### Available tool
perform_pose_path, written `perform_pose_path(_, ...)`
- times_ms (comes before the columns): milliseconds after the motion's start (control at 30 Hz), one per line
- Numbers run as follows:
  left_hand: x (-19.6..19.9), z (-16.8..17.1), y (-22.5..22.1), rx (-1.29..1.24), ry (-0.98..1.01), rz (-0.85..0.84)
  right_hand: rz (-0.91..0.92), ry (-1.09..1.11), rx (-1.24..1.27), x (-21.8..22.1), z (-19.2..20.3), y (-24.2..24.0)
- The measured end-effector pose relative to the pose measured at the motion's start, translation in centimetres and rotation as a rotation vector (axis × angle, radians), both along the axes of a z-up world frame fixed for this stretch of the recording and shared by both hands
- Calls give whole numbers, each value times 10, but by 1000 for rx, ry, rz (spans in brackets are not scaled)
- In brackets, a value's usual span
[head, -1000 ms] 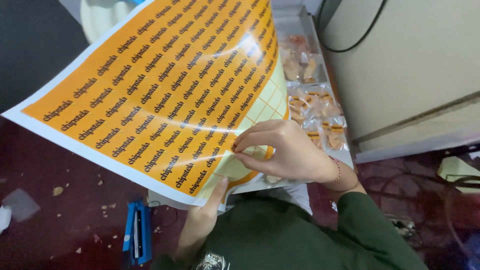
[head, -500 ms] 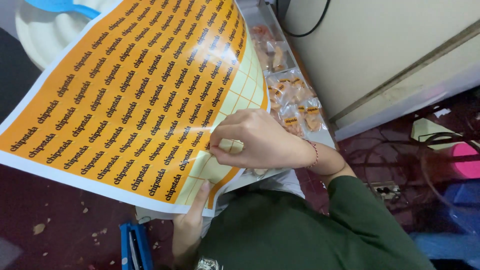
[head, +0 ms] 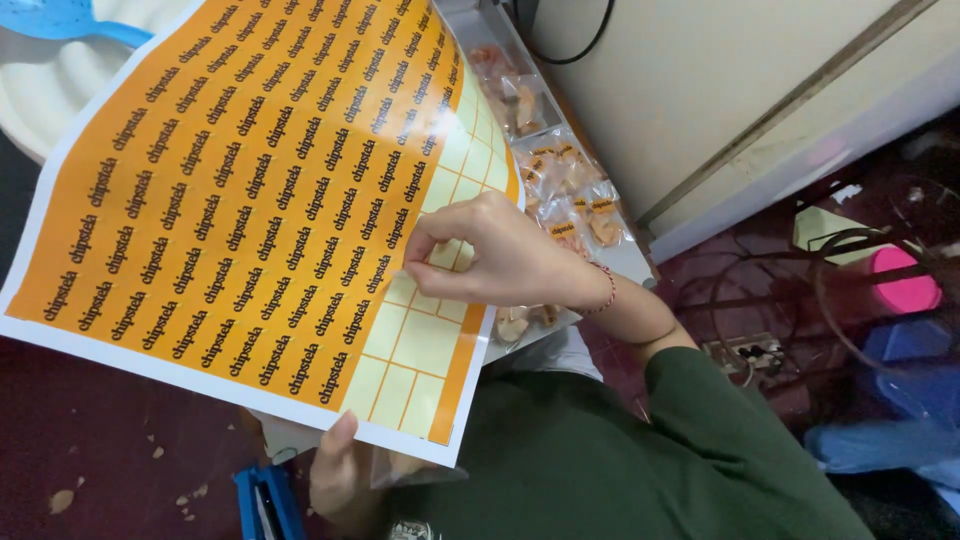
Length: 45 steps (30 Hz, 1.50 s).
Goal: Peeling adhesive labels from a large sheet and applying them to small plastic bags containing snacks.
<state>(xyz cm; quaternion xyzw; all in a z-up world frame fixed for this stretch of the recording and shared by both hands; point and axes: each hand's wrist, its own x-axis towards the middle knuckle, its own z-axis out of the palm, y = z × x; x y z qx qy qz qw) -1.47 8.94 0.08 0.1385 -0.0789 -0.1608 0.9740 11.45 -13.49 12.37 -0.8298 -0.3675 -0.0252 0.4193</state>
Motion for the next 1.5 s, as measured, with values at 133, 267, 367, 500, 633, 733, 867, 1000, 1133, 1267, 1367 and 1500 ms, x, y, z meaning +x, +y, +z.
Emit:
perform_pose_path(133, -5, -8, 24, -176, 40, -529, -1, 88, 32, 2, 1, 0)
perform_pose_path(267, -7, -16, 50, 538, -207, -342, -34, 160, 41, 3, -1, 1)
perform_pose_path(367, -27, -9, 81, 1075, -290, -226, -37, 143, 47, 5, -4, 2)
perform_pose_path(500, -34, 19, 94, 1289, -379, 57, -17, 157, 55, 8, -9, 2)
perform_pose_path(633, -39, -9, 107, 863, -343, 372, -66, 193, 62, 8, -10, 4)
perform_pose_path(733, -36, -34, 111, 373, -484, 441, -81, 206, 80, 6, -10, 5)
perform_pose_path(867, -16, -33, 104, 273, -498, 270, -115, 225, 94, 6, -9, 5)
perform_pose_path(1000, -5, -9, 61, 233, -501, 257, -120, 242, 99, 8, -13, 5)
perform_pose_path(1133, 3, -10, 48, 525, -571, 255, -122, 263, 98, 8, -15, 5)
perform_pose_path(1267, 10, -3, 32, 682, -635, 302, -78, 191, 70, 8, -20, 5)
perform_pose_path(1367, 12, -9, 26, 769, -509, 356, -73, 182, 4, 5, -17, 5)
perform_pose_path(1500, 20, -7, 16, 807, -464, 417, -17, 161, -58, 5, -18, 3)
